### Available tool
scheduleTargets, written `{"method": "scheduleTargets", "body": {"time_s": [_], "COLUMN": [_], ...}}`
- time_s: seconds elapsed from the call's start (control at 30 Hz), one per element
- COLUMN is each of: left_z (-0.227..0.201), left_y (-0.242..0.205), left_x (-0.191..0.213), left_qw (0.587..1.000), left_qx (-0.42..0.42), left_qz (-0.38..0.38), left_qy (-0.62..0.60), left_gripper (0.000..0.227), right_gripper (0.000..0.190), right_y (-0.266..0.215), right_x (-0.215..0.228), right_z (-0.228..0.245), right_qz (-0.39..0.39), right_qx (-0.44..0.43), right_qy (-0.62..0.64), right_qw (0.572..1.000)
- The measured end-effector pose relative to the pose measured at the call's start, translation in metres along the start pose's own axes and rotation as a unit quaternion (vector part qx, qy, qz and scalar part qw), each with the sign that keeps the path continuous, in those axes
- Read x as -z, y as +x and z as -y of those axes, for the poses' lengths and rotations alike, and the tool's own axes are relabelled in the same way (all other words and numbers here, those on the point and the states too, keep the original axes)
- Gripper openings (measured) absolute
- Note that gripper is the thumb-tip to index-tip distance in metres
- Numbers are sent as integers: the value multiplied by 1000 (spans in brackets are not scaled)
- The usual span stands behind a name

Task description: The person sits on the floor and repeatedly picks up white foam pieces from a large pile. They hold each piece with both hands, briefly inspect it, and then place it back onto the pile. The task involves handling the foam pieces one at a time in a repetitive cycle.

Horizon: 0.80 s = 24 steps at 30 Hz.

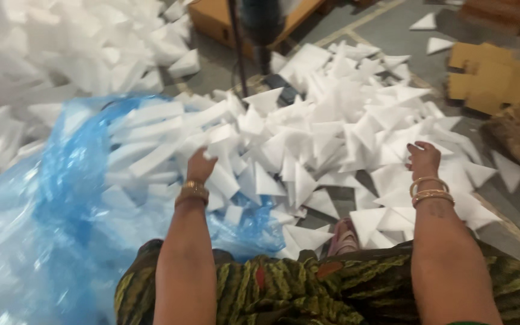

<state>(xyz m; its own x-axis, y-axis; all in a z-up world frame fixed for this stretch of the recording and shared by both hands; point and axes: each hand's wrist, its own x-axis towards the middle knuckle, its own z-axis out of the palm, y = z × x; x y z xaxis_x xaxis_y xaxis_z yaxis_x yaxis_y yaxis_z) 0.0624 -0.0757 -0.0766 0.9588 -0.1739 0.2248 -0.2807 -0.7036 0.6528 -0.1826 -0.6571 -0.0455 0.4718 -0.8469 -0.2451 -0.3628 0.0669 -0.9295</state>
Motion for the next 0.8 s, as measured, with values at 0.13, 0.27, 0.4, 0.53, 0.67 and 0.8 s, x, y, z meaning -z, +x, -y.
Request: {"method": "scheduleTargets", "body": {"time_s": [0.13,0.27,0.4,0.53,0.67,0.8], "left_z": [16,28,41,54,69,79], "left_y": [-39,-42,-42,-56,-73,-79], "left_x": [-40,-41,-28,-18,-9,-16], "left_qw": [990,965,955,894,864,852], "left_qx": [138,256,276,429,484,492], "left_qz": [34,44,10,24,48,68], "left_qy": [8,46,111,126,131,164], "left_gripper": [69,73,76,81,87,95], "right_gripper": [41,41,47,60,72,85], "right_y": [17,50,91,130,167,201], "right_x": [13,6,-3,-33,-53,-83], "right_z": [-4,12,36,52,77,105], "right_qz": [-17,8,38,80,112,128], "right_qx": [-14,-30,-1,47,157,248], "right_qy": [13,-26,-119,-199,-349,-425], "right_qw": [1000,999,992,976,917,861]}}
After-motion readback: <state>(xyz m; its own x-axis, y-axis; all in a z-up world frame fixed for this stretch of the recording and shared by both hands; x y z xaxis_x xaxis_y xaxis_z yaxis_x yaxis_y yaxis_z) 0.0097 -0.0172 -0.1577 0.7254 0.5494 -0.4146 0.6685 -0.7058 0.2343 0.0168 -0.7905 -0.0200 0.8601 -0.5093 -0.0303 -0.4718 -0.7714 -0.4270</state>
